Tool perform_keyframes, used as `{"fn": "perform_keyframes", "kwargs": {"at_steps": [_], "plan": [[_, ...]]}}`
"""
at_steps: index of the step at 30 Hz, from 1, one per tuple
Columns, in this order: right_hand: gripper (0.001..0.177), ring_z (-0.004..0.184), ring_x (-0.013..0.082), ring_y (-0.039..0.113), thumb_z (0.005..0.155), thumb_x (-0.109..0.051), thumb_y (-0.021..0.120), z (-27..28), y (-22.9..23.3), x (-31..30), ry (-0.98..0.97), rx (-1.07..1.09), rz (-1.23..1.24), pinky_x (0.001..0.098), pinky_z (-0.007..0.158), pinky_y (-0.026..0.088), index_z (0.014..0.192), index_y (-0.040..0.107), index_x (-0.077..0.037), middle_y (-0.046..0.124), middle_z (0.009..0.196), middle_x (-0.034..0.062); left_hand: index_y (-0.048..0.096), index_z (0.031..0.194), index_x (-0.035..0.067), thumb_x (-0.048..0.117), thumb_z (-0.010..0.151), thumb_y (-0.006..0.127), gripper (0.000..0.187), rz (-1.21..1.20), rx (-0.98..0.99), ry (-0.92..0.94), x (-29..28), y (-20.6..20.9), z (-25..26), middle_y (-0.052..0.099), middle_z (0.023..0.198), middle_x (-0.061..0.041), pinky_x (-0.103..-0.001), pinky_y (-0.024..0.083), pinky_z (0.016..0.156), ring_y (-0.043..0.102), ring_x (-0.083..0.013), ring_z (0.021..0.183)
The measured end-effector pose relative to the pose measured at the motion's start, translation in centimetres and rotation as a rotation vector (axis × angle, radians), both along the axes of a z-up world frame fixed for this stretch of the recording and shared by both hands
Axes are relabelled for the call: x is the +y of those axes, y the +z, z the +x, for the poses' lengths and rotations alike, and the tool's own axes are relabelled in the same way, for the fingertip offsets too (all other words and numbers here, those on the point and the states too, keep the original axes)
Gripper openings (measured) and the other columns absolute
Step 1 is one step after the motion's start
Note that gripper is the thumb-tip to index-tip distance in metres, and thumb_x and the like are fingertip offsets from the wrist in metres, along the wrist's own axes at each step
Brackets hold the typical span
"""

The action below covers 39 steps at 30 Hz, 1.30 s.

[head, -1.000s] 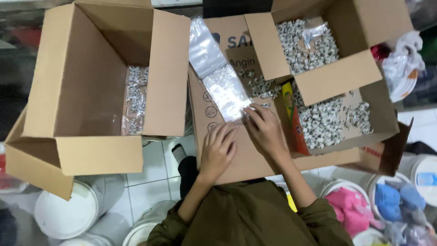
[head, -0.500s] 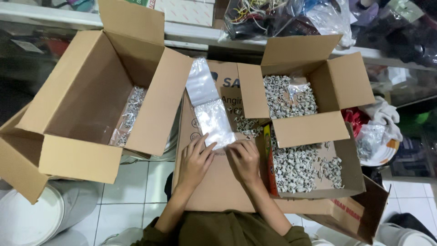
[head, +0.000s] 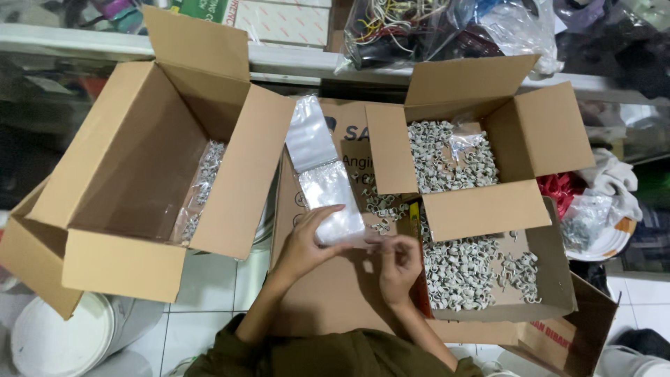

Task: The person places small grey hardware pieces from a box into a clear plastic bag by hand and then puts the bag into a larger cardboard box.

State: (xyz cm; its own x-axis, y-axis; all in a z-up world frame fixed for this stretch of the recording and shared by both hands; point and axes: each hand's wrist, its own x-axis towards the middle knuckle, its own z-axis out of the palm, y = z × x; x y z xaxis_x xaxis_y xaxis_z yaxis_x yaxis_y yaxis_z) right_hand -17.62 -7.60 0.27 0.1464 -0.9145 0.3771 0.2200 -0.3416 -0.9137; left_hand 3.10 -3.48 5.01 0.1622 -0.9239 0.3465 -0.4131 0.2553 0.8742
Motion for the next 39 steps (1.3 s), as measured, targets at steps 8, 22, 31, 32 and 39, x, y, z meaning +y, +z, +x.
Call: {"fn": "perform_keyframes", "kwargs": {"at_steps": [8, 22, 31, 32, 39], "plan": [[0.013, 0.056, 0.0117, 0.060, 0.108, -0.019, 0.051, 0.6, 0.0, -1.9, -0.035, -0.252, 0.405, 0.0217, 0.053, 0.047, 0.113, 0.050, -0.006, 0.072, 0.077, 0.0117, 0.065, 0.130, 0.000, 0.019, 0.096, 0.069, 0.039, 0.349, 0.884, -0.206, -1.4, -5.2, -1.1, 0.078, 0.108, -0.014, -0.031, 0.059, 0.088, 0.075, -0.0189, 0.099], [0.047, 0.104, 0.0216, 0.063, 0.092, -0.027, 0.068, 0.2, -0.7, -2.3, 0.104, 0.082, 0.139, 0.0360, 0.089, 0.054, 0.130, 0.054, -0.004, 0.064, 0.120, 0.0144, 0.067, 0.093, 0.001, 0.013, 0.094, 0.075, 0.014, 0.127, 1.021, -0.019, -1.9, -10.0, -0.1, 0.077, 0.092, -0.014, -0.034, 0.056, 0.084, 0.073, -0.0192, 0.088], [0.059, 0.133, 0.0340, 0.052, 0.092, -0.035, 0.071, -0.1, 0.6, -1.2, -0.143, 0.565, -0.530, 0.0429, 0.114, 0.047, 0.142, 0.052, -0.009, 0.049, 0.144, 0.0158, 0.062, 0.087, 0.004, 0.008, 0.088, 0.082, 0.020, 0.296, 0.880, -0.291, -0.9, -8.5, 0.2, 0.077, 0.091, -0.011, -0.027, 0.059, 0.067, 0.073, -0.0136, 0.078], [0.059, 0.131, 0.0338, 0.052, 0.090, -0.034, 0.074, -0.4, 1.0, -1.1, -0.146, 0.607, -0.555, 0.0435, 0.111, 0.047, 0.140, 0.054, -0.009, 0.050, 0.143, 0.0153, 0.064, 0.090, 0.003, 0.006, 0.087, 0.083, 0.019, 0.333, 0.853, -0.315, -0.5, -7.9, 0.0, 0.076, 0.088, -0.011, -0.025, 0.057, 0.062, 0.072, -0.0129, 0.074], [0.034, 0.106, 0.0251, 0.059, 0.079, -0.020, 0.087, -1.7, 5.7, 0.7, -0.114, 0.730, -0.656, 0.0389, 0.088, 0.049, 0.110, 0.074, -0.013, 0.066, 0.120, 0.0071, 0.075, 0.093, 0.004, 0.010, 0.086, 0.082, 0.012, 0.490, 0.433, -0.237, 1.0, -1.8, 0.4, 0.075, 0.084, -0.002, -0.023, 0.051, 0.057, 0.066, -0.0064, 0.068]]}}
